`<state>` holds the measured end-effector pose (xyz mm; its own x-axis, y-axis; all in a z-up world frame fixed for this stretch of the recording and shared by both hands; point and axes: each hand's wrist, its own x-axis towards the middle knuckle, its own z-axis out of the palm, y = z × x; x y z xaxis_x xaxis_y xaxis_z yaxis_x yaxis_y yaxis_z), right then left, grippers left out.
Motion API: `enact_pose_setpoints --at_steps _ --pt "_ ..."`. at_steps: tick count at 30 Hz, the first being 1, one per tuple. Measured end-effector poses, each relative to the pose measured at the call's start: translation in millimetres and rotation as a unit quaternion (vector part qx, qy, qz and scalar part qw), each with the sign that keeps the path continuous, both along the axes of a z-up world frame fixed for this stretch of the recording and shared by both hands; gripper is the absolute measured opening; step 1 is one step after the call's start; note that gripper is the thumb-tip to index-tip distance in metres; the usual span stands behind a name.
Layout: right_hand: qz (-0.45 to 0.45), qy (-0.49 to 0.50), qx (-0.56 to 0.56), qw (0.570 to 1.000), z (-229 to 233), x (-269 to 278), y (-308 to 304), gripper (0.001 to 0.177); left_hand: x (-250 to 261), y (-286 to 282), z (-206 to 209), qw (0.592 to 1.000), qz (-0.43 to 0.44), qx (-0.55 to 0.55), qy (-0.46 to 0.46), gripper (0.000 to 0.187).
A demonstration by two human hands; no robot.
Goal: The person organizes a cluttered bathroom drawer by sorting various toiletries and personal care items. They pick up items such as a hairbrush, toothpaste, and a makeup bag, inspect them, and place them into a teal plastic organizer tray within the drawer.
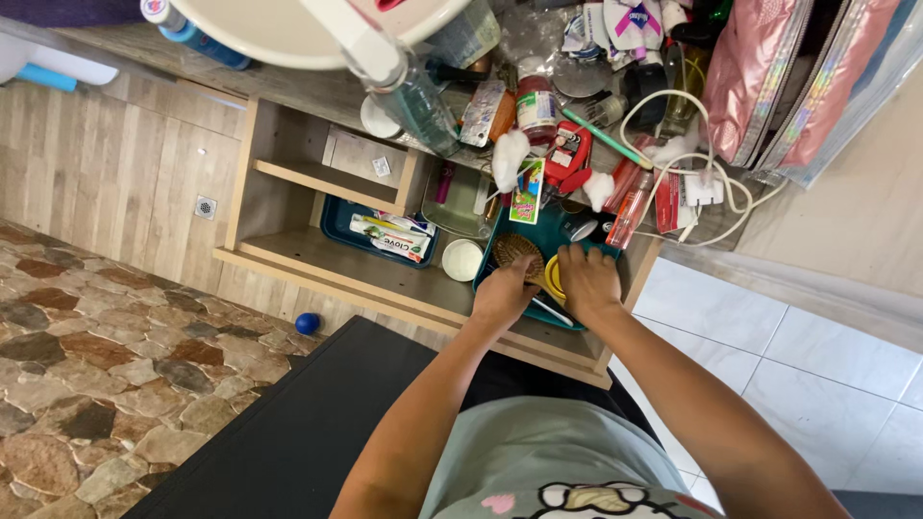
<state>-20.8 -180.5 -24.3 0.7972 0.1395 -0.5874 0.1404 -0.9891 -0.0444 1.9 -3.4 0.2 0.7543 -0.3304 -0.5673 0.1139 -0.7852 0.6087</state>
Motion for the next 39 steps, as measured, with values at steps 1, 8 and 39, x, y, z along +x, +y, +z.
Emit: enact_pose_setpoints --at_steps 1,8,39 --pt "0.028 -0.011 -0.024 0.999 -16 -1 -1 0.066 0 -1 0 1.000 0.005 -0.004 -0.004 0.053" --pt "0.097 -0.072 -0.111 0.986 -110 -9 -5 0.035 -10 -4 -6 0.998 0.051 -0.038 0.020 0.050" --pt "-0.256 -0.196 0.413 0.852 207 32 -47 0.013 18 -40 97 0.928 0.133 -0.348 -0.025 0.033"
